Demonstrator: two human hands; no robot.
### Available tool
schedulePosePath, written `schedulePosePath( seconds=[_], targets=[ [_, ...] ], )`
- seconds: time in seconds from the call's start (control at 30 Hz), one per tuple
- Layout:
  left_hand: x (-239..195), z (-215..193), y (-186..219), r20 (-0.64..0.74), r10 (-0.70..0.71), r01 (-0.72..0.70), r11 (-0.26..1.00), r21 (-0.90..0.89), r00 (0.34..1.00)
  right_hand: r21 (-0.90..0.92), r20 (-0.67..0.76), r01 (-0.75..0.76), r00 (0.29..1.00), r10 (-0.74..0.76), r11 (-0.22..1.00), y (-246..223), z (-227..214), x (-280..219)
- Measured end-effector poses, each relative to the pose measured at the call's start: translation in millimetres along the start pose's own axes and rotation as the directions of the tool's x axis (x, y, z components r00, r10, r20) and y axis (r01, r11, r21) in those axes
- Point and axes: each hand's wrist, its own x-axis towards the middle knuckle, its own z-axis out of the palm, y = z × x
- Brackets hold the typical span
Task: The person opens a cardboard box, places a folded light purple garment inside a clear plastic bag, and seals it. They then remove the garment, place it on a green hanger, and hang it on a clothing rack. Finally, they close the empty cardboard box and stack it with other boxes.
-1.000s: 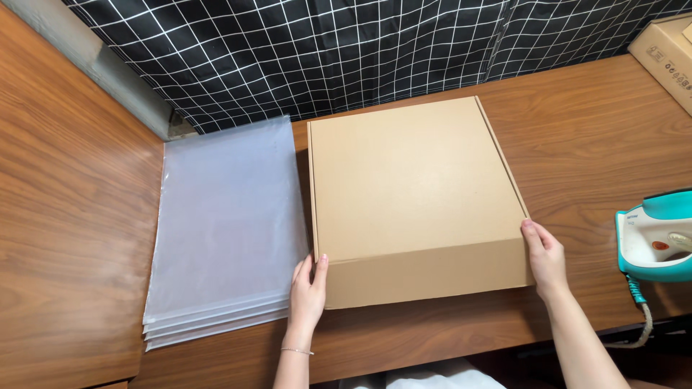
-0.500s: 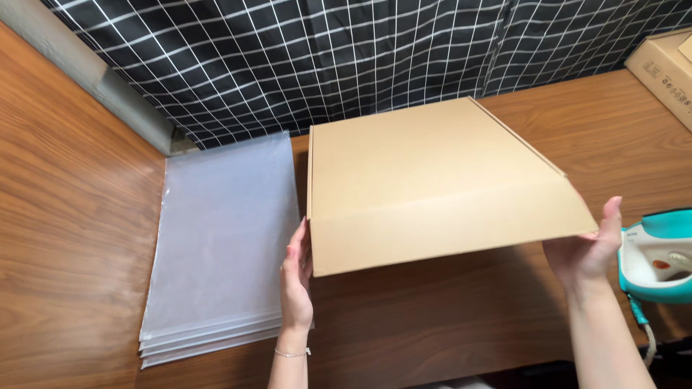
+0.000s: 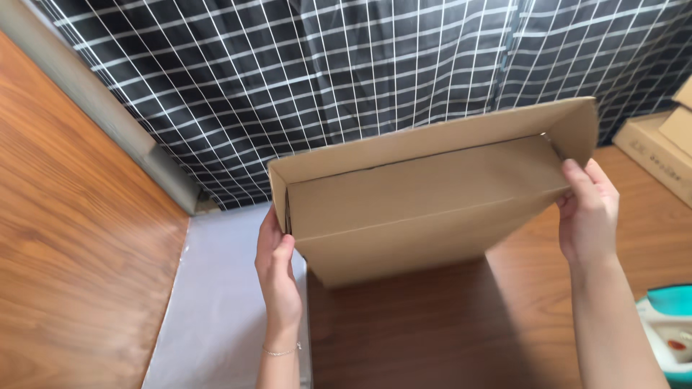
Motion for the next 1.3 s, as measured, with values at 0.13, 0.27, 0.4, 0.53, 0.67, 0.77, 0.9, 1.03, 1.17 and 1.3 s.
schedulePosePath(
  seconds=[0.13, 0.27, 0.4, 0.53, 0.67, 0.77, 0.9, 1.03, 1.17, 1.3],
  targets=[
    [10, 0, -17, -0.097, -0.002, -0.001, 1.000, -0.028, 0.995, -0.136, 0.008, 0.054, 0.999, -0.053, 0.989, 3, 16, 18],
    [7, 2, -24, -0.216, 0.019, 0.018, 0.985, 0.171, 0.976, -0.207, -0.001, 0.011, 1.000, -0.011, 0.978, -7, 31, 16],
    [3, 3, -34, -0.238, 0.117, -0.022, 0.930, 0.367, 0.964, -0.207, 0.036, 0.074, 0.997, -0.068, 0.976, -5, 35, 16],
    [1, 2, -38, -0.167, 0.171, -0.065, 0.862, 0.503, 0.971, -0.205, 0.035, 0.096, 0.995, -0.091, 0.974, 3, 33, 18],
    [1, -3, -48, -0.186, 0.181, -0.028, 0.784, 0.620, 0.966, -0.249, 0.045, 0.099, 0.995, -0.091, 0.963, 2, 29, 19],
    [2, 8, -30, -0.217, 0.155, -0.026, 0.865, 0.501, 0.964, -0.218, 0.045, 0.046, 0.998, -0.037, 0.975, 5, 22, 28],
    [7, 16, -17, -0.257, 0.051, -0.021, 0.993, 0.119, 0.965, -0.027, 0.140, -0.043, 0.989, 0.047, 0.999, 10, 11, 45],
    [24, 10, -32, -0.205, 0.120, -0.129, 0.991, -0.032, 0.971, -0.045, 0.234, 0.023, 0.972, -0.012, 0.999, -17, 33, 46],
    [25, 12, -36, -0.234, 0.106, -0.137, 0.983, -0.120, 0.966, -0.027, 0.239, -0.003, 0.971, 0.009, 1.000, -14, 31, 48],
    [23, 4, -53, -0.245, 0.315, -0.274, 0.943, 0.188, 0.917, 0.052, 0.203, -0.023, 0.979, 0.012, 0.998, 2, 24, 43]
  ],
)
